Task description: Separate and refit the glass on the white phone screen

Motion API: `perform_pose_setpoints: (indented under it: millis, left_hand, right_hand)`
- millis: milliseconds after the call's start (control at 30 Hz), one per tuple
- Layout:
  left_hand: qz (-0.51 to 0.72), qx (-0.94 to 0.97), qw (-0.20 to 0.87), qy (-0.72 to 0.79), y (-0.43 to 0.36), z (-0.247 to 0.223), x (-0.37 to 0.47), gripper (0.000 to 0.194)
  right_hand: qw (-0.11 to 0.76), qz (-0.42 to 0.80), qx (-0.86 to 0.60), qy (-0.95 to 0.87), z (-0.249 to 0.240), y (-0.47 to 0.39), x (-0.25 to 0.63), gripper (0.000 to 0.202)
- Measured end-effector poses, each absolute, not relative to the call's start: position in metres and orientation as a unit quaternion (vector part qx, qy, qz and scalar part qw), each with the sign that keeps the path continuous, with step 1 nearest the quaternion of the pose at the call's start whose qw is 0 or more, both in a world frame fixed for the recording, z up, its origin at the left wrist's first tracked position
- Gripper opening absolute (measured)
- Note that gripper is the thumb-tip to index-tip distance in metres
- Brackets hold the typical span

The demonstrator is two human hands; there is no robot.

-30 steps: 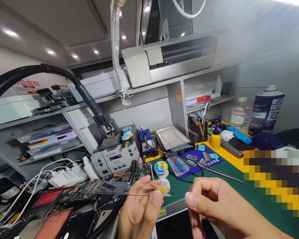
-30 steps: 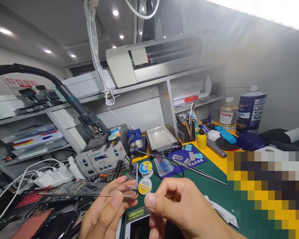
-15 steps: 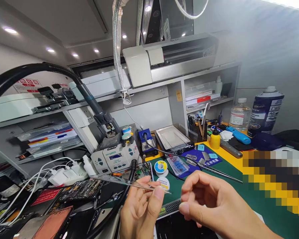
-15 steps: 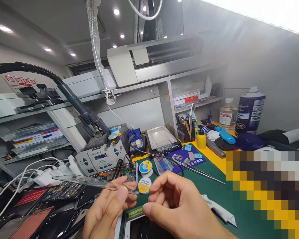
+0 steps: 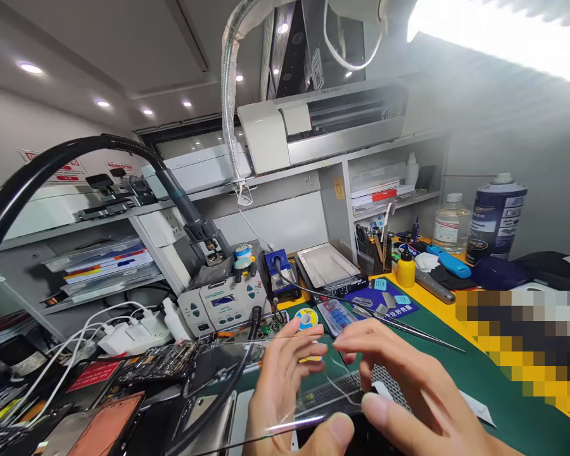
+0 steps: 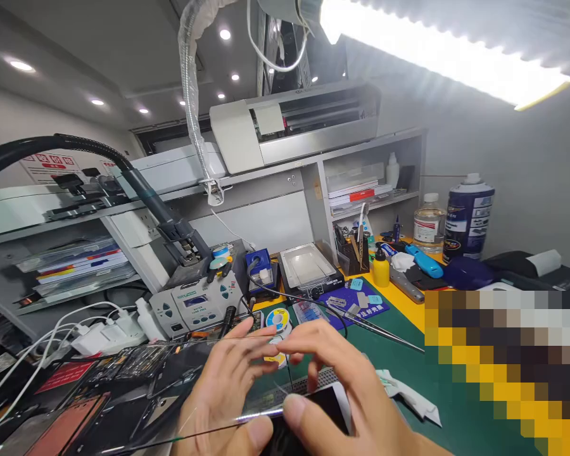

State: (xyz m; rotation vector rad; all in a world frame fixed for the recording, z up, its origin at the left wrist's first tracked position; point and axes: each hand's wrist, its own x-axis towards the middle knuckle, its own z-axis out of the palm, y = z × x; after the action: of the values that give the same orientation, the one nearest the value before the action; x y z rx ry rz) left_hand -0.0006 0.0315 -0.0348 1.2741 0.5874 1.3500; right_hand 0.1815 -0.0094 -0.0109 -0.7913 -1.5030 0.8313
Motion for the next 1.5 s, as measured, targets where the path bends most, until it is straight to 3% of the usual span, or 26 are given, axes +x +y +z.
perform_pose_setpoints:
  millis: [133,267,600,800,1000,1300,1433,1500]
  left_hand:
    - [0.568,0.569,0.55,0.228,0.036,-0.036,-0.003,0.075]
    - [0.559,0.598,0.524,0.236,0.035,-0.043,-0.002,0.078]
    - [0.54,0.628,0.506,0.241,0.025,-0.036,0.0,0.078]
    - [0.53,0.596,0.551,0.244,0.029,-0.027,-0.002,0.046]
    - [0.535,0.572,0.566,0.258,0.029,-0.027,0.003,0.04]
    - [0.495,0.619,0.552,0.261,0.022,-0.024,-0.001,0.072]
    - [0.49,0.644,0.532,0.25,0.02,-0.034,0.0,0.102]
    - [0.509,0.642,0.518,0.246,0.02,-0.035,-0.002,0.102]
  right_hand:
    - [0.567,0.55,-0.31,-0.529,-0.009,0.0,0.187,0.019]
    - [0.567,0.63,-0.282,-0.45,-0.007,0.003,0.185,0.024]
    - [0.548,0.598,-0.317,-0.492,-0.01,0.004,0.184,0.045]
    - [0.55,0.603,-0.315,-0.485,-0.013,0.006,0.181,0.051]
    - [0.56,0.552,-0.395,-0.475,-0.014,0.011,0.188,0.058]
    - [0.38,0.789,-0.257,-0.409,-0.014,0.011,0.181,0.036]
    - [0.402,0.792,-0.242,-0.391,-0.01,0.005,0.183,0.022]
    - [0.435,0.775,-0.253,-0.382,-0.008,0.006,0.186,0.02]
